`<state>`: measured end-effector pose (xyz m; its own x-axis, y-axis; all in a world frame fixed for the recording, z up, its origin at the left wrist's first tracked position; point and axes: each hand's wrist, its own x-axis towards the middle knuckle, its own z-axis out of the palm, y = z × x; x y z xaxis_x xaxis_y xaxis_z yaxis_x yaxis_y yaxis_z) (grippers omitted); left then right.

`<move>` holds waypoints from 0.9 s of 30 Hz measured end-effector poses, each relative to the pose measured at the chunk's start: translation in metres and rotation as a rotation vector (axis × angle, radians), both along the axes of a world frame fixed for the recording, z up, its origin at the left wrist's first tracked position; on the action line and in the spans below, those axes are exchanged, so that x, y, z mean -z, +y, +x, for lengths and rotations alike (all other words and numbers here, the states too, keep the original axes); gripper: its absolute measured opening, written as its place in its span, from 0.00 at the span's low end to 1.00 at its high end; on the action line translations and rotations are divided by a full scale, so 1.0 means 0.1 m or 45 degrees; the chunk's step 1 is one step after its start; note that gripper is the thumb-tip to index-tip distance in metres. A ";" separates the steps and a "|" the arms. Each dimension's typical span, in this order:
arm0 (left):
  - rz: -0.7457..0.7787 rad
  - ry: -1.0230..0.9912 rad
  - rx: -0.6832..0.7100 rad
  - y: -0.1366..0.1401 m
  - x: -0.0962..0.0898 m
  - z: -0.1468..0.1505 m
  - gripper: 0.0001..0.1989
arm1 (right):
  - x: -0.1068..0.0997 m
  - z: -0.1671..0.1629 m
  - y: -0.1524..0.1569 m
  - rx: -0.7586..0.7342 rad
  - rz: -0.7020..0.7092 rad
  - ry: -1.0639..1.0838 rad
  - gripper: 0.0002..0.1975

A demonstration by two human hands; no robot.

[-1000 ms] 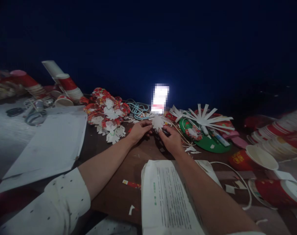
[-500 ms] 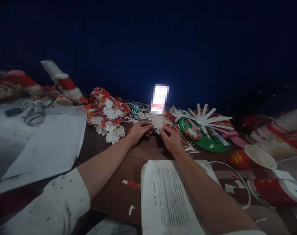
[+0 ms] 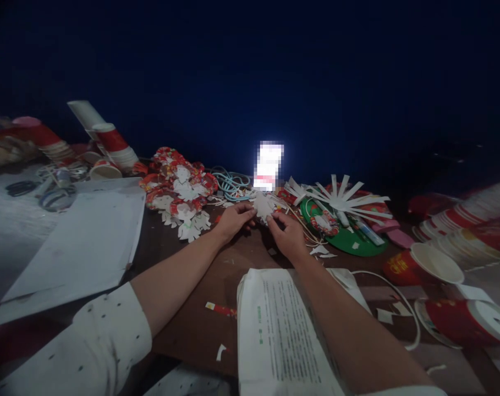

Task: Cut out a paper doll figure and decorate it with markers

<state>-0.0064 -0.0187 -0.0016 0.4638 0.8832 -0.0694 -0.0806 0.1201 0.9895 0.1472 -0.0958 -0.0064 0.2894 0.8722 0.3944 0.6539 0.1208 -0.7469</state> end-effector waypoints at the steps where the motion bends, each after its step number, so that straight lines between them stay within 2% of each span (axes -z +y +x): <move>1: -0.005 0.009 -0.001 0.00 0.00 0.00 0.05 | 0.00 0.00 0.00 -0.002 0.002 0.003 0.15; 19: 0.027 0.031 -0.022 0.00 -0.01 -0.01 0.05 | 0.00 -0.01 0.00 0.012 0.012 0.065 0.17; 27: 0.034 0.019 -0.030 0.01 0.02 0.00 0.06 | -0.04 -0.04 -0.04 0.116 0.084 0.170 0.17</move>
<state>-0.0066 -0.0177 -0.0033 0.4419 0.8955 -0.0526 -0.0682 0.0920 0.9934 0.1432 -0.0994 -0.0024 0.4199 0.8134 0.4025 0.5597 0.1171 -0.8204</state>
